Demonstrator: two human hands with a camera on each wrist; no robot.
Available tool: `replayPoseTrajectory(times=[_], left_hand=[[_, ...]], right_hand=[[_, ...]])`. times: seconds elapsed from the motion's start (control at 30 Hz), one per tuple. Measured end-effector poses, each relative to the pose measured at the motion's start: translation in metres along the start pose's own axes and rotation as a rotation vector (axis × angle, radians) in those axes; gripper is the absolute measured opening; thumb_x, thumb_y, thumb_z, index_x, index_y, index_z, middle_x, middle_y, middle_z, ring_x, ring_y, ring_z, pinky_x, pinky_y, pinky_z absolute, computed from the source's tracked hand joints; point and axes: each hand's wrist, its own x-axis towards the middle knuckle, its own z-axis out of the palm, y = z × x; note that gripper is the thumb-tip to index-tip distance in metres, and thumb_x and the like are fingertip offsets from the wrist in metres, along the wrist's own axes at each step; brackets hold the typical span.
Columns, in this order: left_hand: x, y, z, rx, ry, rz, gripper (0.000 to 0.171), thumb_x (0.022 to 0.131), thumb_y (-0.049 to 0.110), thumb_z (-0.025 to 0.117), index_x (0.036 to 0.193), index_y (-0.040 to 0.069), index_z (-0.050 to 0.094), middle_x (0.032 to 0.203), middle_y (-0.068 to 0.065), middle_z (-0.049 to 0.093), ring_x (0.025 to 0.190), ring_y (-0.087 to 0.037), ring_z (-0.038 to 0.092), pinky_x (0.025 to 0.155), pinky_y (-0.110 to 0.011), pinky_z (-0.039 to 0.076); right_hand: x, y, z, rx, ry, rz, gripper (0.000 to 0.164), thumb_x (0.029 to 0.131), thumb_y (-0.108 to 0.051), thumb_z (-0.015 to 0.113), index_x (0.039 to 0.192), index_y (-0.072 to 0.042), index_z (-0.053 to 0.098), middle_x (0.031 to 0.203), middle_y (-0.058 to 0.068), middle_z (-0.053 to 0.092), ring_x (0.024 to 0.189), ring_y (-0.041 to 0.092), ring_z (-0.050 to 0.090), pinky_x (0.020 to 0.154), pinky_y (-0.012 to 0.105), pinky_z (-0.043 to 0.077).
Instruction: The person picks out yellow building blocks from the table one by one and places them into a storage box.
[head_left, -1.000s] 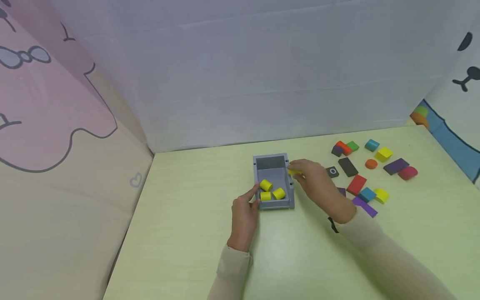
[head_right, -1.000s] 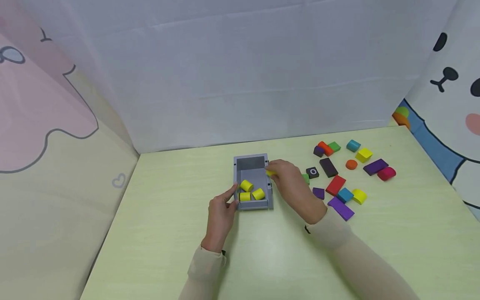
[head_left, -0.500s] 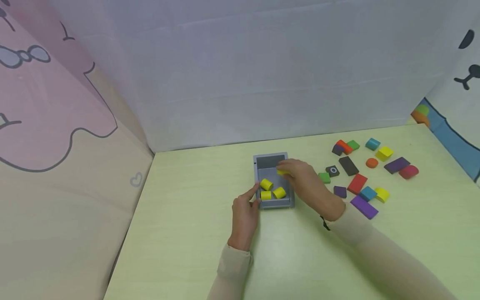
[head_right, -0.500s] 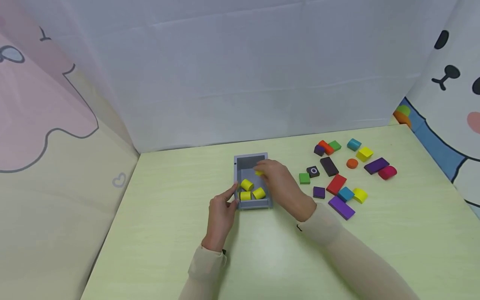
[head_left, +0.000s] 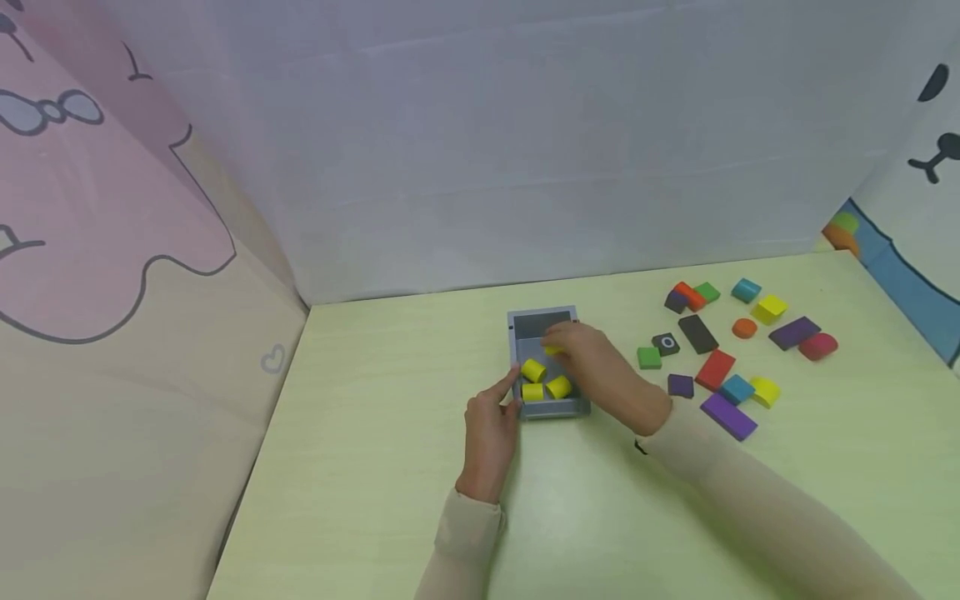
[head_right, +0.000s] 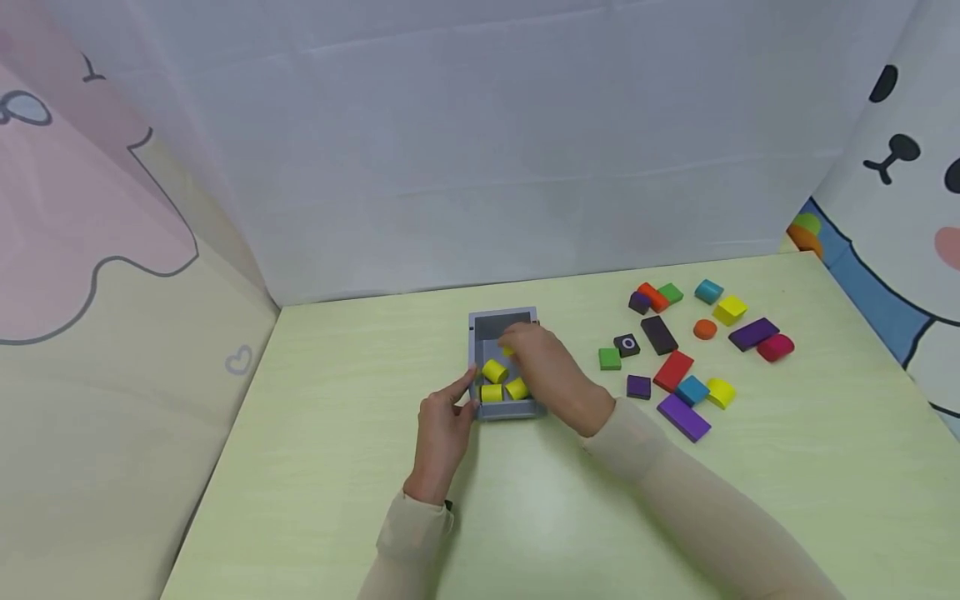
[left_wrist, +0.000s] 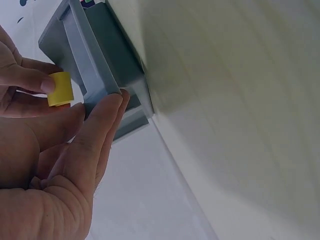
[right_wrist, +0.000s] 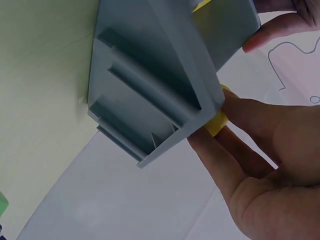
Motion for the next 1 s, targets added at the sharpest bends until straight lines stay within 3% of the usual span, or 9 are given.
replayPoseTrajectory(times=[0.43, 0.7, 1.0], left_hand=[[0.000, 0.001, 0.000, 0.007, 0.010, -0.008, 0.050, 0.081, -0.001, 0.065, 0.124, 0.021, 0.055, 0.094, -0.014, 0.066, 0.037, -0.004, 0.034, 0.037, -0.021, 0.030], [0.000, 0.000, 0.000, 0.020, 0.020, -0.007, 0.050, 0.080, -0.002, 0.065, 0.123, 0.022, 0.056, 0.109, -0.013, 0.061, 0.037, -0.004, 0.035, 0.038, -0.021, 0.031], [0.000, -0.001, 0.001, 0.024, 0.029, -0.001, 0.051, 0.080, -0.002, 0.065, 0.123, 0.022, 0.056, 0.106, -0.014, 0.062, 0.036, -0.003, 0.033, 0.038, -0.021, 0.030]], right_hand=[[0.010, -0.002, 0.014, -0.080, -0.073, -0.025, 0.028, 0.079, 0.012, 0.059, 0.103, -0.001, 0.063, 0.103, 0.010, 0.063, 0.097, 0.024, 0.055, 0.087, 0.038, 0.046], [0.014, -0.006, 0.017, -0.137, -0.076, -0.071, 0.028, 0.072, 0.017, 0.062, 0.094, -0.001, 0.065, 0.091, 0.009, 0.063, 0.085, 0.021, 0.055, 0.079, 0.036, 0.049], [0.016, -0.005, 0.023, -0.194, -0.113, -0.088, 0.023, 0.068, 0.015, 0.067, 0.083, -0.002, 0.061, 0.076, 0.004, 0.056, 0.069, 0.017, 0.046, 0.066, 0.032, 0.045]])
